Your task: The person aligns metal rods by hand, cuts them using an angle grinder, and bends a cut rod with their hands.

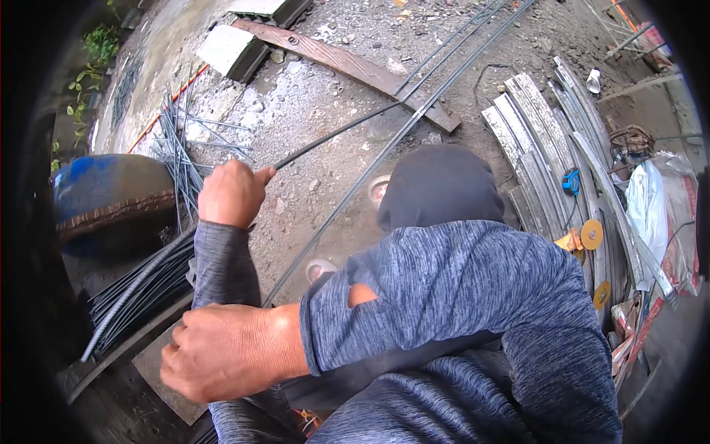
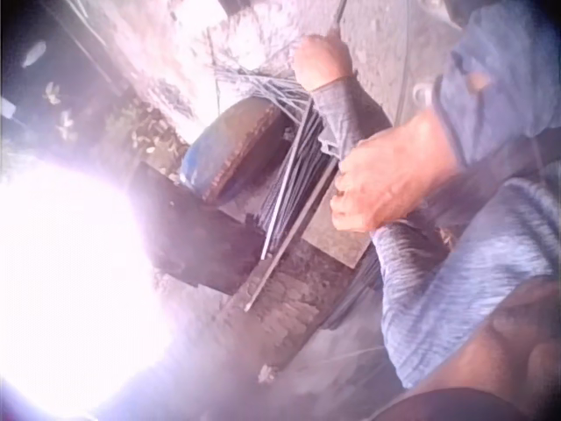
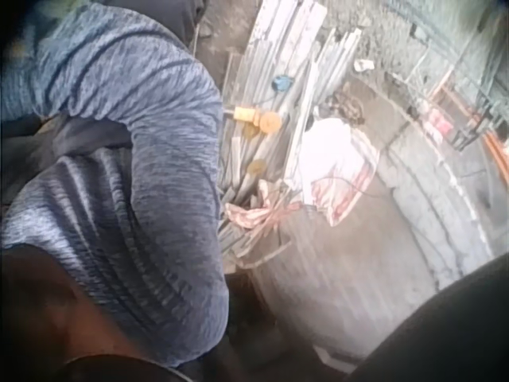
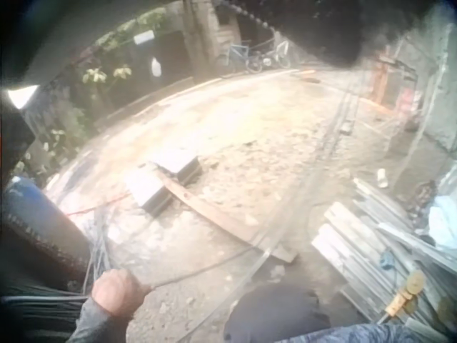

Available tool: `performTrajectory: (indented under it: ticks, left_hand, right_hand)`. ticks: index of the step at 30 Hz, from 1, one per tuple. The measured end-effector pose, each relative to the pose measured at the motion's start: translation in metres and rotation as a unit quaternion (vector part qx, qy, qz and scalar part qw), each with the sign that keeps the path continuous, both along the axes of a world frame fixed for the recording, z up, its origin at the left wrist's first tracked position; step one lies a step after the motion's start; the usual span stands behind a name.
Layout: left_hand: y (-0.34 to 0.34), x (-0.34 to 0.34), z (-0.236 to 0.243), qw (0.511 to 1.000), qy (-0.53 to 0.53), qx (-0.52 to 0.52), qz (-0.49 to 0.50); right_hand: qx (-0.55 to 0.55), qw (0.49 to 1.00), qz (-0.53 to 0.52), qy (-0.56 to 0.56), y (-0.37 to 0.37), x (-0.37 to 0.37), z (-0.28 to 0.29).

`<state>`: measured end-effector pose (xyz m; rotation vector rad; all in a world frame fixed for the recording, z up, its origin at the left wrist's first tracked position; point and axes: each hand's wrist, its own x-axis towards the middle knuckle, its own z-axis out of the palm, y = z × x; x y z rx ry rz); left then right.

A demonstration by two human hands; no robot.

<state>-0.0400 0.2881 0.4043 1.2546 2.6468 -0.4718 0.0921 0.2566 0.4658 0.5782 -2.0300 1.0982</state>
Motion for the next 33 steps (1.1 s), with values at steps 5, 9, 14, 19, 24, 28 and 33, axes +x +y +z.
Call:
performTrajectory:
  ticks: [5,9,14,19,24,28,33]
  left_hand:
    - [-0.028,0.001,-0.033,0.999,-0.009,0.034,-0.010]
    - [-0.108,-0.041,-0.132,0.974,-0.186,0.074,0.109]
    - [-0.186,-0.050,-0.277,0.943,-0.288,0.114,0.124]
    - [-0.184,-0.054,-0.264,0.928,-0.315,0.116,0.159]
    - [-0.086,-0.046,-0.106,0.975,-0.209,0.003,0.075]
    - [-0.025,-0.029,-0.028,1.000,-0.015,0.017,-0.003]
    - [-0.006,-0.014,-0.020,0.999,-0.014,0.029,-0.028]
  right_hand:
    - [0.022,0.996,-0.067,0.046,0.008,-0.001,-0.002]
    - [0.032,0.999,-0.024,0.022,0.007,-0.001,-0.005]
    - [0.055,0.998,-0.029,0.005,0.007,-0.004,-0.011]
    - [0.059,0.997,-0.040,-0.004,0.009,-0.002,-0.011]
    - [0.042,0.999,0.000,-0.022,0.012,-0.001,-0.012]
    - [0.024,1.000,-0.014,0.012,0.005,-0.003,-0.006]
    - [0.038,0.999,-0.022,0.007,0.010,0.004,-0.010]
